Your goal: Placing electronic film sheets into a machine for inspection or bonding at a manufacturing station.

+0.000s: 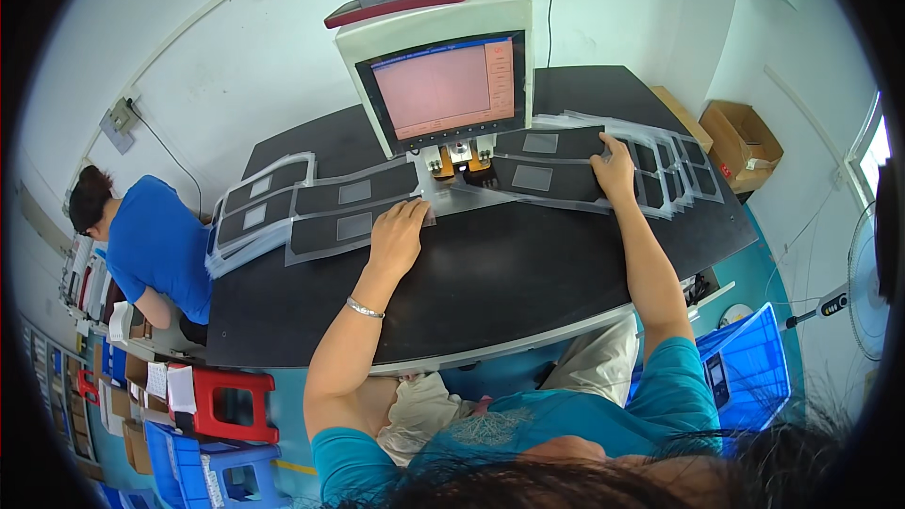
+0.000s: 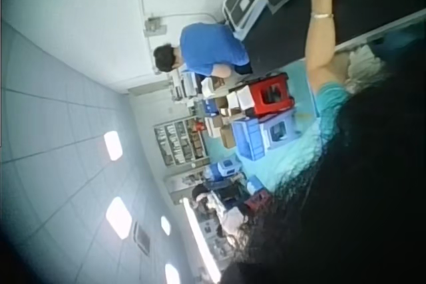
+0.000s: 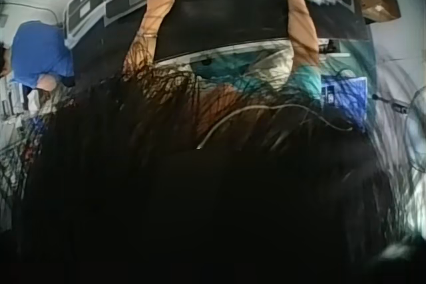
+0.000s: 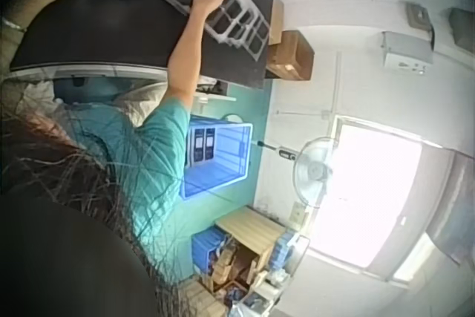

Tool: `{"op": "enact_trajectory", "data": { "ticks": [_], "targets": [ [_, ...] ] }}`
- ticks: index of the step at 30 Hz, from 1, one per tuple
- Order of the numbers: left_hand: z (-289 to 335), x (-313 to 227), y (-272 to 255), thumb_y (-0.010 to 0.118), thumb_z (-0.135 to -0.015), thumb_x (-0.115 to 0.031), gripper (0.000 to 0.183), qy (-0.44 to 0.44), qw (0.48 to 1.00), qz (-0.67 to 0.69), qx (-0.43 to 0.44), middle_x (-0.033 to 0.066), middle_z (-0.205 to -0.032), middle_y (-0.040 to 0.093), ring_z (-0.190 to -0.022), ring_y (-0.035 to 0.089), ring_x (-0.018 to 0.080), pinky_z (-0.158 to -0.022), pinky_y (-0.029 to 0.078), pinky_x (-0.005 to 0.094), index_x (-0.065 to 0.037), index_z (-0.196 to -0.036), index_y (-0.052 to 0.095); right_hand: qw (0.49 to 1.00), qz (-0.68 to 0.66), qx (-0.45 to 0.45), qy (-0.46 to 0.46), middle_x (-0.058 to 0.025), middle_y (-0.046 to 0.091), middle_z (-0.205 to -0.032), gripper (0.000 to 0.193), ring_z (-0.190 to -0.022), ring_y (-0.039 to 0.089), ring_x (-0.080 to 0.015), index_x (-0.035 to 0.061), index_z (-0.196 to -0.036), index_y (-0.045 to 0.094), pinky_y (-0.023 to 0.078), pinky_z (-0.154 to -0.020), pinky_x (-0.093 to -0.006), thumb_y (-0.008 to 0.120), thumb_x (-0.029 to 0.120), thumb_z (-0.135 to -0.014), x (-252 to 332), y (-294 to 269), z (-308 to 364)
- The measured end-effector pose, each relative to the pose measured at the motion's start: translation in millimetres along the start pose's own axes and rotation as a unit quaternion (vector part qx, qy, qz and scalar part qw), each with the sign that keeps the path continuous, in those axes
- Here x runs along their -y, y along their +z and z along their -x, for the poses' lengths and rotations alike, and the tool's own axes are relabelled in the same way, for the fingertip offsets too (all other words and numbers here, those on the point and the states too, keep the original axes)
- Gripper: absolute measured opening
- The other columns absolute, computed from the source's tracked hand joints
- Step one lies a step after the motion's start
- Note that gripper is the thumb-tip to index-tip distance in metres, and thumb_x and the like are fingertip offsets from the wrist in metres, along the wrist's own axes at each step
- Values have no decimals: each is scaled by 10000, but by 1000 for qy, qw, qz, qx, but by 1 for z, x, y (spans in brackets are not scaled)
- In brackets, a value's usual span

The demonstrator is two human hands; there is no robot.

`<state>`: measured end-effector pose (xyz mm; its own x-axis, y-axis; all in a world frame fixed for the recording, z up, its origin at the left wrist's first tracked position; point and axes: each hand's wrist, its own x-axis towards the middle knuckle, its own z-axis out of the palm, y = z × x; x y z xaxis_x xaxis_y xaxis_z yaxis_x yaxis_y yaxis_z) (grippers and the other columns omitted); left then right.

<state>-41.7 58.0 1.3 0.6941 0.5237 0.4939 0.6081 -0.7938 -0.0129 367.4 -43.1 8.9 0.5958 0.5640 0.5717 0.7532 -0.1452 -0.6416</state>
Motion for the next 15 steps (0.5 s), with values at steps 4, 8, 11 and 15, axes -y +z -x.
{"op": "enact_trajectory", "data": {
  "ticks": [4,8,11,15],
  "targets": [
    [0,0,0,574,-819,35,393,2,1000,10,-18,83,-1239,660,-1160,616,268,-937,504,397,-47,-1198,640,1000,11,-5,9,-189,629,-1244,517,-1175,592,-340,32,-1276,623,454,-1024,-403,644,119,-766,-1,4,1],
    [1,0,1,562,-855,18,348,1,1000,-1,-13,83,-1240,652,-1159,612,271,-907,525,400,-71,-1182,643,1000,7,-5,6,-187,629,-1242,520,-1173,592,-345,33,-1284,618,455,-1023,-403,640,114,-770,-2,7,3],
    [1,0,2,564,-871,4,336,-3,1000,-4,-12,86,-1246,648,-1159,610,271,-908,524,402,-76,-1187,648,1000,5,-1,15,-190,629,-1240,504,-1162,598,-340,34,-1288,615,461,-1015,-395,661,134,-796,-2,7,4],
    [2,0,2,564,-891,-21,318,-11,1000,-9,6,86,-1250,648,-1151,612,269,-907,520,406,-79,-1189,655,999,-42,2,29,-190,630,-1235,497,-1149,607,-331,32,-1290,613,468,-1005,-385,703,185,-825,-2,1,2]
  ]
}}
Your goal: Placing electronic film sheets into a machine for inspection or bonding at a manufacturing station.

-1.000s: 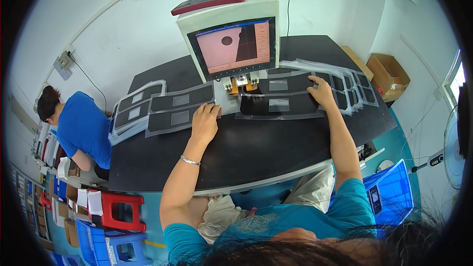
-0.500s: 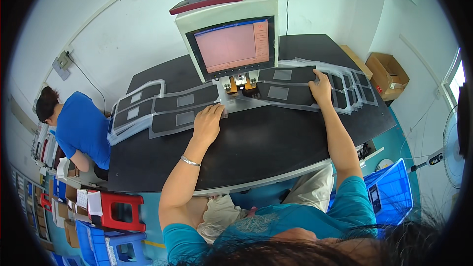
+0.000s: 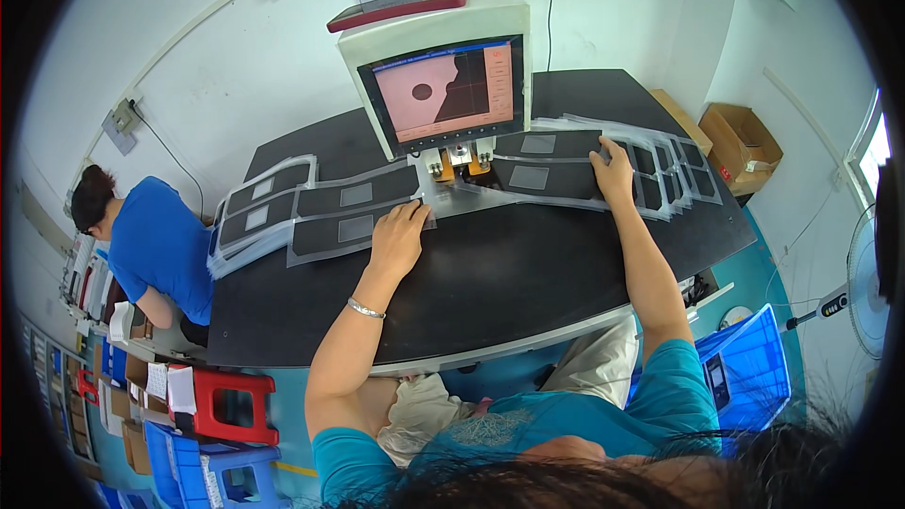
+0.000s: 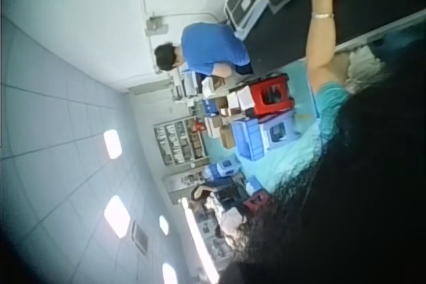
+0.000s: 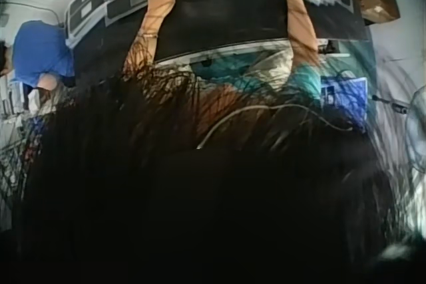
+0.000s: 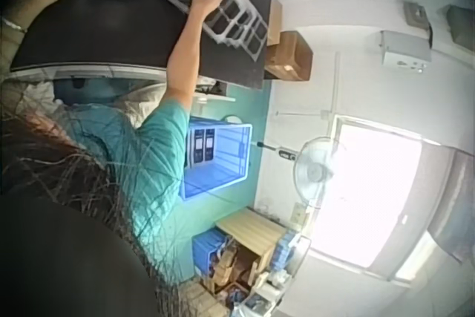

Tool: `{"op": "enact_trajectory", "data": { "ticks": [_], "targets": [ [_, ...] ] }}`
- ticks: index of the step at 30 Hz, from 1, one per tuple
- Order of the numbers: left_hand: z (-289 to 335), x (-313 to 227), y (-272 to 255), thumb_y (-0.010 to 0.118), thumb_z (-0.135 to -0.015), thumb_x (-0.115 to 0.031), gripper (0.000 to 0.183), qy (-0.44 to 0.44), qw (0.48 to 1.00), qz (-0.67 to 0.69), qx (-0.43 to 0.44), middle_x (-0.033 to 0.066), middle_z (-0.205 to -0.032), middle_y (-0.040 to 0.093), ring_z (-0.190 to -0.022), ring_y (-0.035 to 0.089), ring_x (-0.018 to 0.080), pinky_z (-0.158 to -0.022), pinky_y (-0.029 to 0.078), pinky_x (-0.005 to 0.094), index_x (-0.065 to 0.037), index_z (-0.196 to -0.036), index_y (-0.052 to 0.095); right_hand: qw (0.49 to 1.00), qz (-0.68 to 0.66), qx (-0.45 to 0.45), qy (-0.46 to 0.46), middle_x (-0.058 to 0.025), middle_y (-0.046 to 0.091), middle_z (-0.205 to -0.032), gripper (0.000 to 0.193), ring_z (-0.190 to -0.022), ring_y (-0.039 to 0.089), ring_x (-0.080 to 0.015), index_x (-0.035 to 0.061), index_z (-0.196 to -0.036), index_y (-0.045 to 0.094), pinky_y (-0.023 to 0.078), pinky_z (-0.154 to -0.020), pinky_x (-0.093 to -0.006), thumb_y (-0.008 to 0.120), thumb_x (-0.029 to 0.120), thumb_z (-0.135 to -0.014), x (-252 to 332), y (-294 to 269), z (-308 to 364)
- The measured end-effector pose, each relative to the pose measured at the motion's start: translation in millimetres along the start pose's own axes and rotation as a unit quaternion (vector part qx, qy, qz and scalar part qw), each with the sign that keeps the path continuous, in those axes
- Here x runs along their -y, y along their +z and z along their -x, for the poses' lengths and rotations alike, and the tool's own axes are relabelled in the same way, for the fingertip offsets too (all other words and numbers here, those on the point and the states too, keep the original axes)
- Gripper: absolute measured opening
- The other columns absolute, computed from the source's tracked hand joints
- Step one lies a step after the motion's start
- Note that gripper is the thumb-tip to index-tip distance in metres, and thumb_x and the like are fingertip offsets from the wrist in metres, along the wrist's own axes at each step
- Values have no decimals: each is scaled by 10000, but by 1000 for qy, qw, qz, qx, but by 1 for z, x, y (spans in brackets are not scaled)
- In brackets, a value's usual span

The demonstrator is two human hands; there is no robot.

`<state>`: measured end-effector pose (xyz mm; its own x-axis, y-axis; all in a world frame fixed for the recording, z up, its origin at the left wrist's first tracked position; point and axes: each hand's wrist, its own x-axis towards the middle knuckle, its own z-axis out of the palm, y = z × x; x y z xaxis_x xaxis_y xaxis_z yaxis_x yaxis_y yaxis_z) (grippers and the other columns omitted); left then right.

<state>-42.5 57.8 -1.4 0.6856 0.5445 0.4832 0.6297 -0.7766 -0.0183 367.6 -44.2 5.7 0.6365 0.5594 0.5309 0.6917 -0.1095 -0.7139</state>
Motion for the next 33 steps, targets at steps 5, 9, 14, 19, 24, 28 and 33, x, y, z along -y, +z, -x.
{"op": "enact_trajectory", "data": {
  "ticks": [5,9,14,19,24,28,33],
  "targets": [
    [0,-6,-4,570,-899,-45,307,14,1000,-7,-16,83,-1232,660,-1138,617,265,-893,516,406,-83,-1190,660,1000,-9,13,-8,-197,619,-1234,526,-1172,588,-342,31,-1285,608,469,-996,-408,732,195,-801,2,-1,3],
    [1,-19,-11,576,-902,-64,304,27,1000,-8,0,81,-1214,669,-1116,622,263,-878,512,402,-87,-1192,664,991,58,57,-104,-192,608,-1270,572,-1198,572,-358,46,-1311,583,455,-1026,-416,741,153,-772,-2,-12,-4],
    [5,-51,-17,561,-902,-70,334,59,997,48,-7,72,-1222,667,-1124,607,247,-870,514,393,-82,-1222,656,982,165,62,-73,-169,564,-1336,599,-1220,549,-356,119,-1305,595,460,-1025,-420,750,113,-726,-23,-63,-19],
    [4,-77,-16,570,-890,-71,360,88,995,50,-6,79,-1242,659,-1118,606,239,-871,520,383,-72,-1242,642,966,250,-6,-59,-186,531,-1363,545,-1234,518,-397,99,-1264,625,455,-1032,-436,752,140,-736,-35,-65,-20],
    [1,-80,-11,581,-905,-94,344,102,994,49,-2,71,-1247,656,-1125,596,226,-872,519,378,-78,-1243,645,970,133,83,-187,-207,559,-1324,491,-1242,528,-382,39,-1231,630,437,-1056,-439,747,182,-776,-10,-20,-2],
    [-1,-80,-7,594,-916,-121,334,101,993,54,-18,70,-1246,655,-1125,595,226,-871,519,378,-82,-1243,647,948,126,139,-258,-184,573,-1297,433,-1203,557,-365,55,-1208,642,464,-1008,-452,735,219,-818,15,6,21],
    [-2,-80,-5,626,-910,-146,336,103,993,58,-14,63,-1231,658,-1128,589,222,-873,520,378,-83,-1239,645,944,142,166,-246,-176,599,-1250,388,-1186,565,-358,54,-1200,643,457,-1001,-447,691,245,-865,23,8,25]
  ]
}}
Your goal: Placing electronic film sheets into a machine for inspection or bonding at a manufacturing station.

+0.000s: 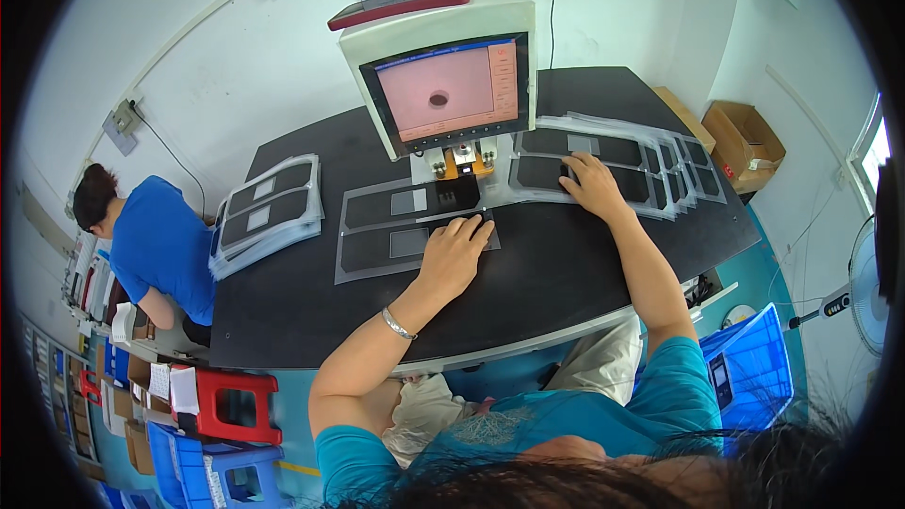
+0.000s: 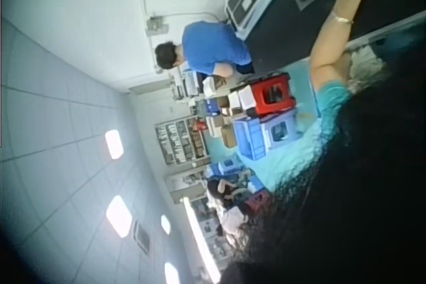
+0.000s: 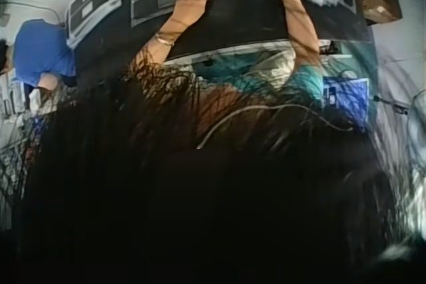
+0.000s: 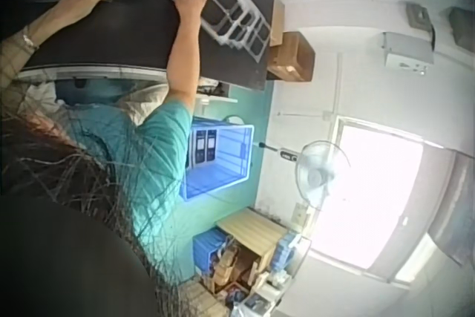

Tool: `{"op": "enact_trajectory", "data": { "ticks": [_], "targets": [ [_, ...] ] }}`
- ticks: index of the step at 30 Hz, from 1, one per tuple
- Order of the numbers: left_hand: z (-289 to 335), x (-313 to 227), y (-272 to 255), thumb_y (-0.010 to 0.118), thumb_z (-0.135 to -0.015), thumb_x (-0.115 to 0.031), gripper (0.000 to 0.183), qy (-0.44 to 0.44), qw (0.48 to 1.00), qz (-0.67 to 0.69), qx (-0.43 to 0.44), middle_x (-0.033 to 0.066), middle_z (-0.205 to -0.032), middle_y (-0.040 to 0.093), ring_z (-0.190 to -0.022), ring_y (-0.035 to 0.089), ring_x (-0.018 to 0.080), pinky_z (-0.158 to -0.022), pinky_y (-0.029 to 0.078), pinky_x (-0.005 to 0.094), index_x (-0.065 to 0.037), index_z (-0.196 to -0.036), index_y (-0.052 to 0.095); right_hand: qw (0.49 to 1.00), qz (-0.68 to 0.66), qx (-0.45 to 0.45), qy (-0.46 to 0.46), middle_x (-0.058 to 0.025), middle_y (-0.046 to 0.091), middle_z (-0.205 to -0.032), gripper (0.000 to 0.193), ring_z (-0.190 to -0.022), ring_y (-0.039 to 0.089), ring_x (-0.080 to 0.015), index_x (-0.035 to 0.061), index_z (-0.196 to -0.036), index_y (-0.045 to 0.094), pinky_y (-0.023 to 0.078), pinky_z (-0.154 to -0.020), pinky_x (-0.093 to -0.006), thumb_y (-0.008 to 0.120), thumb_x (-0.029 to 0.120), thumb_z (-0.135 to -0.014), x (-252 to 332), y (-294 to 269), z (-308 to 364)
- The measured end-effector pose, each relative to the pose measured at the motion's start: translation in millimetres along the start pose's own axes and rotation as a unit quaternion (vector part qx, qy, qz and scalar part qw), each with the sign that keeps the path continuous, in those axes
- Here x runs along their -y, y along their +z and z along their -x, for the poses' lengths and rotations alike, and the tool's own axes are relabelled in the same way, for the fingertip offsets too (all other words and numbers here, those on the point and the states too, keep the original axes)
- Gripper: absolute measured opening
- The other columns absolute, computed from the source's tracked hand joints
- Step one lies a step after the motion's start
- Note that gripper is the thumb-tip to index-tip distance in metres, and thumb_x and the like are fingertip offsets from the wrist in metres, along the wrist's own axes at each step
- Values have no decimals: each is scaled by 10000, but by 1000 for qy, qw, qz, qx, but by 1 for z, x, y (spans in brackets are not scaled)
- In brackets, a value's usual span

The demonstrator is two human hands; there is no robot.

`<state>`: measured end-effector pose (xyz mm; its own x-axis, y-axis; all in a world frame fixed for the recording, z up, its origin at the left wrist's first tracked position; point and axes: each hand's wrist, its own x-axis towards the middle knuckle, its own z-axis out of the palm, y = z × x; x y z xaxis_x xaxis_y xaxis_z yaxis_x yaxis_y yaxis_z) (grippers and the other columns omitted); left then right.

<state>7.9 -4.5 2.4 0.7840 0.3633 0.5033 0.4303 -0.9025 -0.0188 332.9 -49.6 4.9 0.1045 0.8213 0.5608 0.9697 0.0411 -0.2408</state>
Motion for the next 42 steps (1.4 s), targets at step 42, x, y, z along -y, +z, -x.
{"op": "enact_trajectory", "data": {
  "ticks": [42],
  "targets": [
    [8,47,-13,592,-959,-177,391,-54,998,23,31,99,-1371,570,-1269,533,309,-1052,447,433,-148,-1348,572,992,-15,124,-10,-184,518,-1419,616,-1327,471,-373,95,-1316,613,375,-1114,-444,725,466,-837,-5,-23,4]
  ]
}}
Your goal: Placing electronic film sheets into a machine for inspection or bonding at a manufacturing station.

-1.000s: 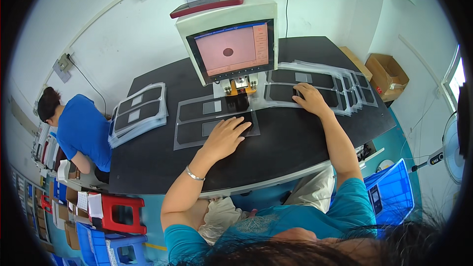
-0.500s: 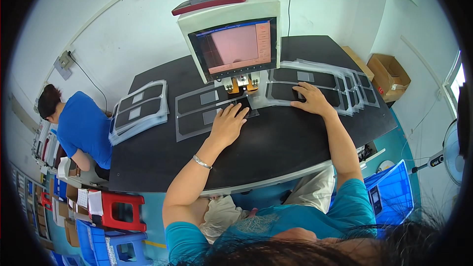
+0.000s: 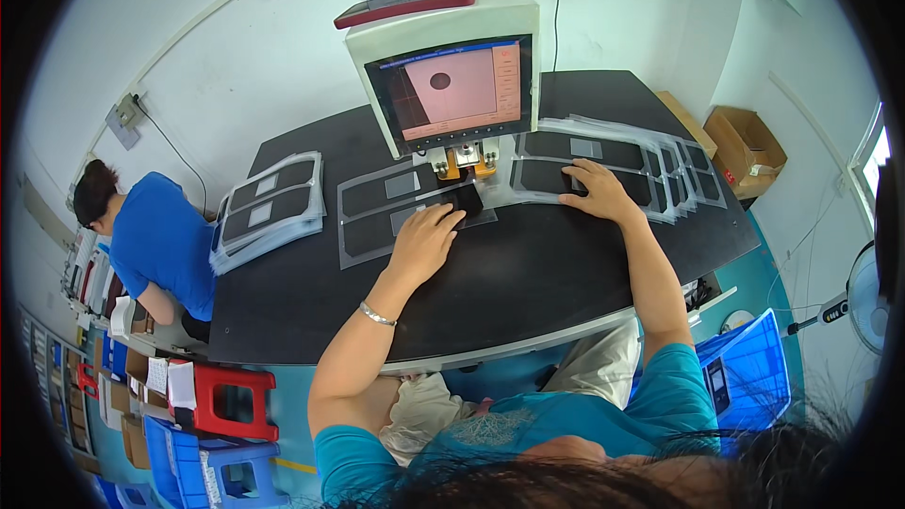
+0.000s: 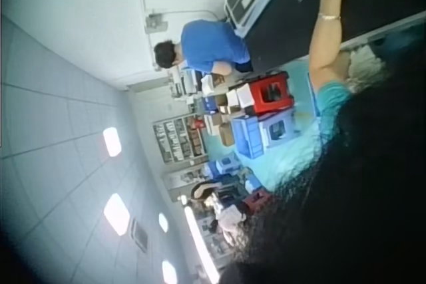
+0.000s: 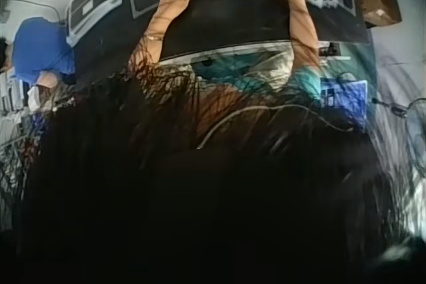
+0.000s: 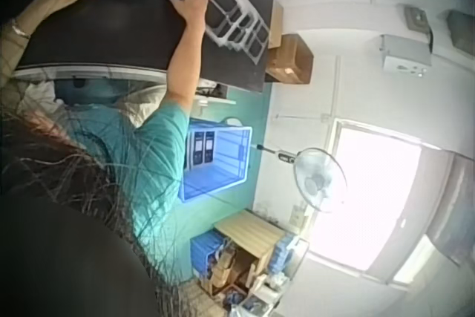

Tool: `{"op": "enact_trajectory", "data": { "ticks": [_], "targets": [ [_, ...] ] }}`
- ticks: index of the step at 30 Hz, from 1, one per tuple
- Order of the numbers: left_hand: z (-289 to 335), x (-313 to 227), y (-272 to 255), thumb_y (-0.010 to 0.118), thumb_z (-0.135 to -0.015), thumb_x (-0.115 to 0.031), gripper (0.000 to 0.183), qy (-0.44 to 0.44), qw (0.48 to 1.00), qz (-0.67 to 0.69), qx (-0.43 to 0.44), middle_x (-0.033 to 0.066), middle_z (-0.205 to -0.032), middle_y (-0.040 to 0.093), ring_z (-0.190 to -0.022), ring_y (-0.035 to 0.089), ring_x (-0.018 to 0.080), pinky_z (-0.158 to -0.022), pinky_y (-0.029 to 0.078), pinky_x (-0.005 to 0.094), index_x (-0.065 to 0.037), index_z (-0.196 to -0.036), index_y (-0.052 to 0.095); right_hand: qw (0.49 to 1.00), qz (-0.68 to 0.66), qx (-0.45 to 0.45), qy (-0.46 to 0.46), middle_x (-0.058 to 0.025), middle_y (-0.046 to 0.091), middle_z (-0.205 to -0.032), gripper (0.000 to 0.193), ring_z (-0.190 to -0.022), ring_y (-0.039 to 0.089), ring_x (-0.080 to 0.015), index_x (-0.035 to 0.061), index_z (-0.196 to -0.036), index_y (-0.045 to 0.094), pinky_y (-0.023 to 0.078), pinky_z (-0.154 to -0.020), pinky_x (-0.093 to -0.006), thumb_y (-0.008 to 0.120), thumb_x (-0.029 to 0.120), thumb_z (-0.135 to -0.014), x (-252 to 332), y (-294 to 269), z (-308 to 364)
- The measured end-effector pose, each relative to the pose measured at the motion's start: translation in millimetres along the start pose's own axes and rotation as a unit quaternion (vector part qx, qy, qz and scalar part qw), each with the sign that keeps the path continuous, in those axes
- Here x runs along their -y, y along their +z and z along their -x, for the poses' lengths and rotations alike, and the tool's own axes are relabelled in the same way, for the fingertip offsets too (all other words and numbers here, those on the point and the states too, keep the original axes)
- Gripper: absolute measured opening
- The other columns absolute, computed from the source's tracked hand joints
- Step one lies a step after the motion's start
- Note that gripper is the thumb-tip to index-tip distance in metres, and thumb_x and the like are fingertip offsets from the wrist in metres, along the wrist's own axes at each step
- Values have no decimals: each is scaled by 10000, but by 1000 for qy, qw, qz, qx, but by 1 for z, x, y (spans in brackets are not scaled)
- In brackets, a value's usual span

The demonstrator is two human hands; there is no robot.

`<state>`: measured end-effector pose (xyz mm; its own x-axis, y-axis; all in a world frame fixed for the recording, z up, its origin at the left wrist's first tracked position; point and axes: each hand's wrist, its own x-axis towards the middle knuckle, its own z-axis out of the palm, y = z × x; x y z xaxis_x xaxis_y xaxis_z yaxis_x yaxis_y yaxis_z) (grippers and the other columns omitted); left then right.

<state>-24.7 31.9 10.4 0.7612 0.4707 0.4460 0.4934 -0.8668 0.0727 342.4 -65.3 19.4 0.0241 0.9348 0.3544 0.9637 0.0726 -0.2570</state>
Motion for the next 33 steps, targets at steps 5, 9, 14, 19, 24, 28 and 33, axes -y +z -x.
{"op": "enact_trajectory", "data": {
  "ticks": [5,9,14,19,24,28,33],
  "targets": [
    [2,6,-6,629,-923,-139,284,-39,997,59,14,29,-1220,667,-1099,638,245,-885,549,378,-162,-1200,682,1000,-11,-26,-11,-192,557,-1368,609,-1289,509,-374,71,-1252,648,398,-1088,-455,738,479,-809,-2,2,0],
    [-14,16,9,603,-915,-84,287,-71,996,44,-9,42,-1204,674,-1099,638,254,-894,545,376,-147,-1180,692,999,-9,-32,-14,-190,562,-1361,608,-1282,516,-365,73,-1252,649,404,-1083,-450,743,472,-804,-2,2,1],
    [-28,30,28,579,-850,18,414,-62,997,-27,-37,72,-1265,642,-1163,607,276,-938,525,380,-116,-1234,659,999,-14,-33,-18,-187,564,-1359,607,-1281,518,-362,74,-1250,650,405,-1082,-448,745,472,-802,-1,1,1],
    [-25,37,32,506,-825,113,574,-60,998,-14,8,98,-1400,556,-1306,515,288,-1084,443,387,-102,-1355,557,1000,4,-7,1,-179,541,-1394,586,-1310,491,-371,85,-1282,635,392,-1099,-445,735,447,-833,0,0,1],
    [-23,41,33,489,-821,134,600,-58,998,10,4,97,-1428,534,-1339,486,291,-1114,416,394,-105,-1369,543,999,-21,-22,-10,-180,558,-1373,551,-1289,511,-369,74,-1257,645,404,-1088,-439,744,410,-832,1,-2,1],
    [-22,41,34,504,-861,90,536,-74,997,6,16,103,-1427,534,-1345,480,286,-1114,412,391,-103,-1358,556,993,-113,-24,15,-184,606,-1307,473,-1232,557,-371,56,-1220,661,436,-1052,-426,764,305,-831,5,-7,-1],
    [-21,42,35,525,-900,15,447,-68,994,-82,-14,110,-1394,563,-1305,518,282,-1077,439,388,-103,-1327,586,984,-166,-71,6,-152,650,-1224,404,-1069,642,-279,38,-1196,670,509,-922,-383,754,226,-848,16,-9,-5]
  ]
}}
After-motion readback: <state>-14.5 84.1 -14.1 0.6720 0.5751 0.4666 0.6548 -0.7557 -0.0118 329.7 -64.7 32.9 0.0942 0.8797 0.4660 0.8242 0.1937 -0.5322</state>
